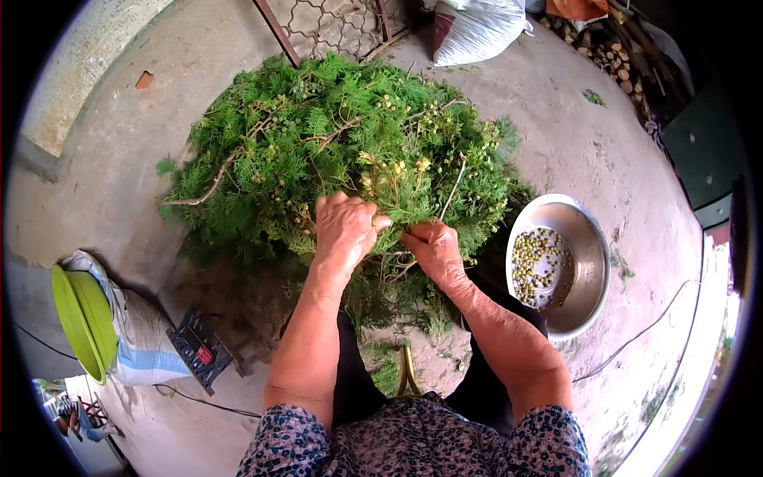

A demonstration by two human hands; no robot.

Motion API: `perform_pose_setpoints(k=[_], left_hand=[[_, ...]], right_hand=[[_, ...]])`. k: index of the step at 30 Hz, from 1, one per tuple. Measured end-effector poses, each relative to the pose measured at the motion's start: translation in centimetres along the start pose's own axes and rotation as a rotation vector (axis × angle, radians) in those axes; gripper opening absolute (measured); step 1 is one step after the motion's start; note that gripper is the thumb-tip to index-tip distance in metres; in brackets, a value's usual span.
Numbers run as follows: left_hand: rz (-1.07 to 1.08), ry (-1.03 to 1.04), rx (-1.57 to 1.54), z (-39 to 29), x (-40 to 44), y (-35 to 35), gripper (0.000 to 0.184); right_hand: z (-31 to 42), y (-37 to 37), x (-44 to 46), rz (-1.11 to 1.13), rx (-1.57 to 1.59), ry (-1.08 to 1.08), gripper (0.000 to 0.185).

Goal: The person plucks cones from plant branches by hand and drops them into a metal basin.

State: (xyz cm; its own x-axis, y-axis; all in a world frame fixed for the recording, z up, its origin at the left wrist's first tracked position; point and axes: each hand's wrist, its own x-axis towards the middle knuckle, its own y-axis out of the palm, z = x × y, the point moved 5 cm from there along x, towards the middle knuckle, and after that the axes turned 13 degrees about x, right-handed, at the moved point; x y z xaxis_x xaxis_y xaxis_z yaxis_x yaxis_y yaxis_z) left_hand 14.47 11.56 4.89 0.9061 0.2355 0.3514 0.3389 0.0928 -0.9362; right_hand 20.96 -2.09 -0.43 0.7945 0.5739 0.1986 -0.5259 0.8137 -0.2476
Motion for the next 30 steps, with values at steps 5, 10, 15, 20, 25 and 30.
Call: perform_pose_setpoints(k=[5, 10, 15, 20, 25, 30], left_hand=[[0.452, -0.292, -0.638, 0.8, 0.4, 2.1, 0.022], [0.502, -0.381, -1.57, -1.8, 0.7, 2.2, 0.025], [0.519, -0.351, -1.541, -2.9, 0.7, 3.4, 0.033], [0.298, -0.505, -1.624, -3.7, 0.9, 2.2, 0.033], [0.255, -0.38, -1.545, -3.8, 1.5, 2.1, 0.023], [0.245, -0.38, -1.462, -4.3, 1.5, 1.6, 0.021]], right_hand=[[0.8, 0.3, -0.6, 0.11, -0.093, -0.04, 0.006], [-0.2, 0.9, -1.0, 0.24, -0.382, -0.121, 0.008], [-0.5, 0.4, -1.1, 0.232, -0.37, -0.001, 0.012], [0.7, -1.1, -0.4, 0.268, -0.224, -0.127, 0.019], [1.4, -4.7, 0.9, -0.086, 0.0, -0.135, 0.021], [3.3, -5.6, 1.5, -0.11, 0.681, 0.211, 0.027]])
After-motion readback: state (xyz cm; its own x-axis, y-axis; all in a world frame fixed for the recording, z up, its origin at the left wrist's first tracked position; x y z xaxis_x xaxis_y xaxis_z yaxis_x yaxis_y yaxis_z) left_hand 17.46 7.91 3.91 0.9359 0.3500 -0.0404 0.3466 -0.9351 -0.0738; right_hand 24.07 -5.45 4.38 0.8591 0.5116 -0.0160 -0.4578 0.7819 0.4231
